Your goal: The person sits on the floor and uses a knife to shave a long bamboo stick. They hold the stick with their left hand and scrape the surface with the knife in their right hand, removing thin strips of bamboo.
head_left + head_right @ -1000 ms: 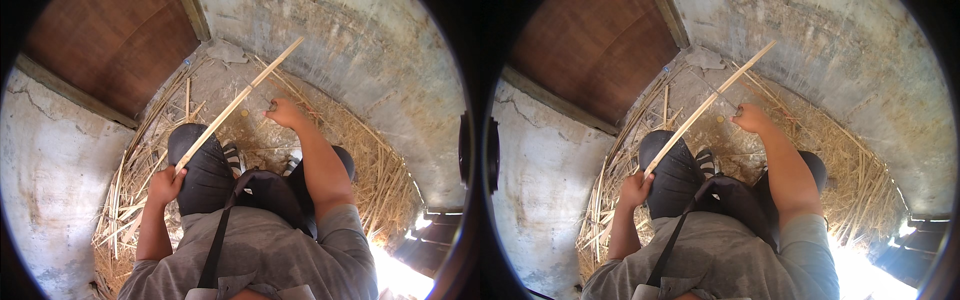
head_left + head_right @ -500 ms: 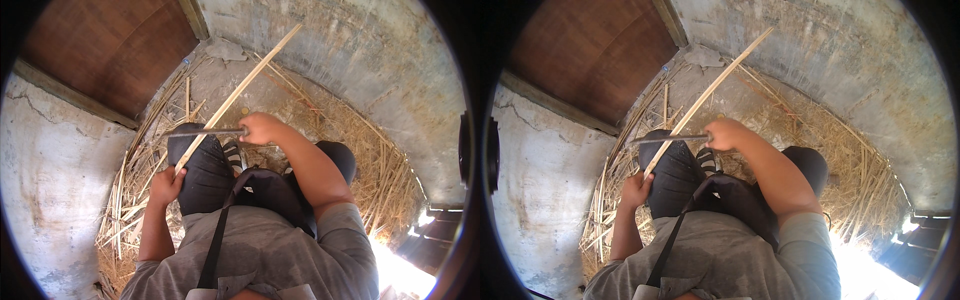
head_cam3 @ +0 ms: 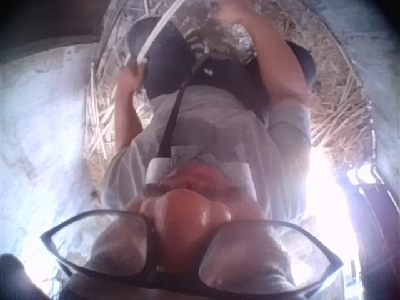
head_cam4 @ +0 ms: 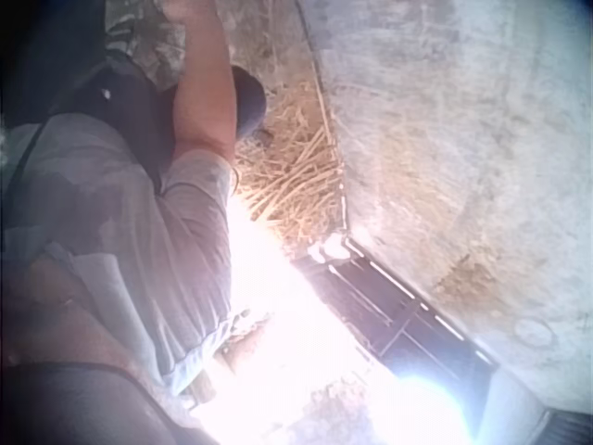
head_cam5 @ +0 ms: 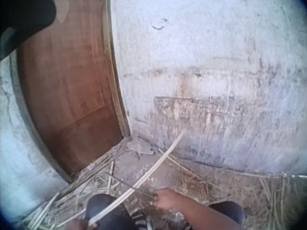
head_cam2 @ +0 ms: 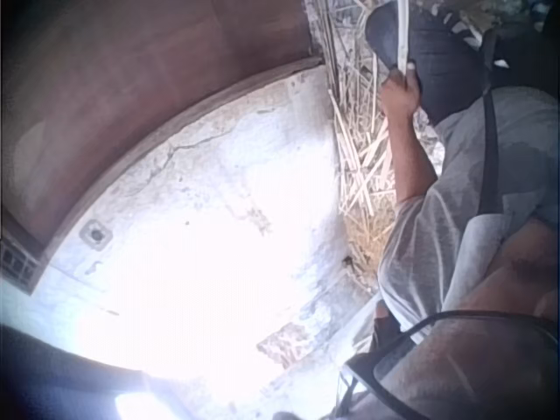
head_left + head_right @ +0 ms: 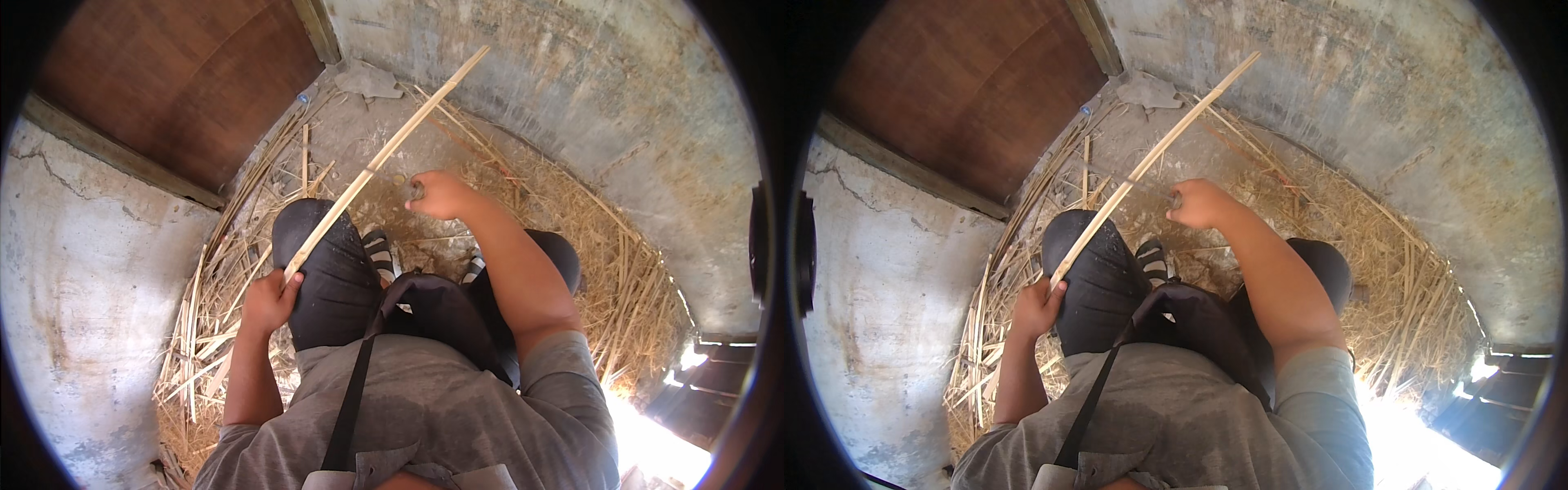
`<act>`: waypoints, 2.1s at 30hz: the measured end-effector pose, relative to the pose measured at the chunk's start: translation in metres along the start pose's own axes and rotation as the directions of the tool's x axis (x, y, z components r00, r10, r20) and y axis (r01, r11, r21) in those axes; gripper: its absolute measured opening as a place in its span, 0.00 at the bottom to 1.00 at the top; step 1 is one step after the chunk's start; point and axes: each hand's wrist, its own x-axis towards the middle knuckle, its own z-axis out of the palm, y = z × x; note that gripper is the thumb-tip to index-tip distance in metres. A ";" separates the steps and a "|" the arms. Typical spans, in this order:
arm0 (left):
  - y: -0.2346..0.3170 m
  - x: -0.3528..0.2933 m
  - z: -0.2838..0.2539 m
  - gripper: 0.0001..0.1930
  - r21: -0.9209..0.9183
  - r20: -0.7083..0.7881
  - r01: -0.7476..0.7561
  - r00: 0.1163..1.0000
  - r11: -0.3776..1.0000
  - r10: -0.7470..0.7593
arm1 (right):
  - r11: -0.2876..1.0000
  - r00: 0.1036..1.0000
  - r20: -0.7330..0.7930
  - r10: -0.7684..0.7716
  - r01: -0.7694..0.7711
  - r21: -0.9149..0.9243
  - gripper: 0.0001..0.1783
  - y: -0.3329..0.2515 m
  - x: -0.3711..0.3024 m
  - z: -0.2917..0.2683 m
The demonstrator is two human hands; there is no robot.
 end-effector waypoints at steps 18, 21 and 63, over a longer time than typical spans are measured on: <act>0.001 0.000 -0.001 0.30 -0.003 0.010 0.033 0.999 0.999 -0.033 | 0.995 0.993 -0.062 0.102 -0.101 0.013 0.30 0.016 0.000 -0.006; 0.001 0.000 -0.002 0.30 -0.001 0.013 0.036 0.999 0.999 -0.036 | 0.995 0.994 -0.060 0.095 -0.094 0.013 0.30 0.011 -0.001 -0.005; -0.003 0.001 0.002 0.30 0.007 0.006 0.009 1.000 1.000 -0.009 | 0.992 0.993 0.019 0.121 -0.121 0.019 0.34 0.012 -0.008 -0.022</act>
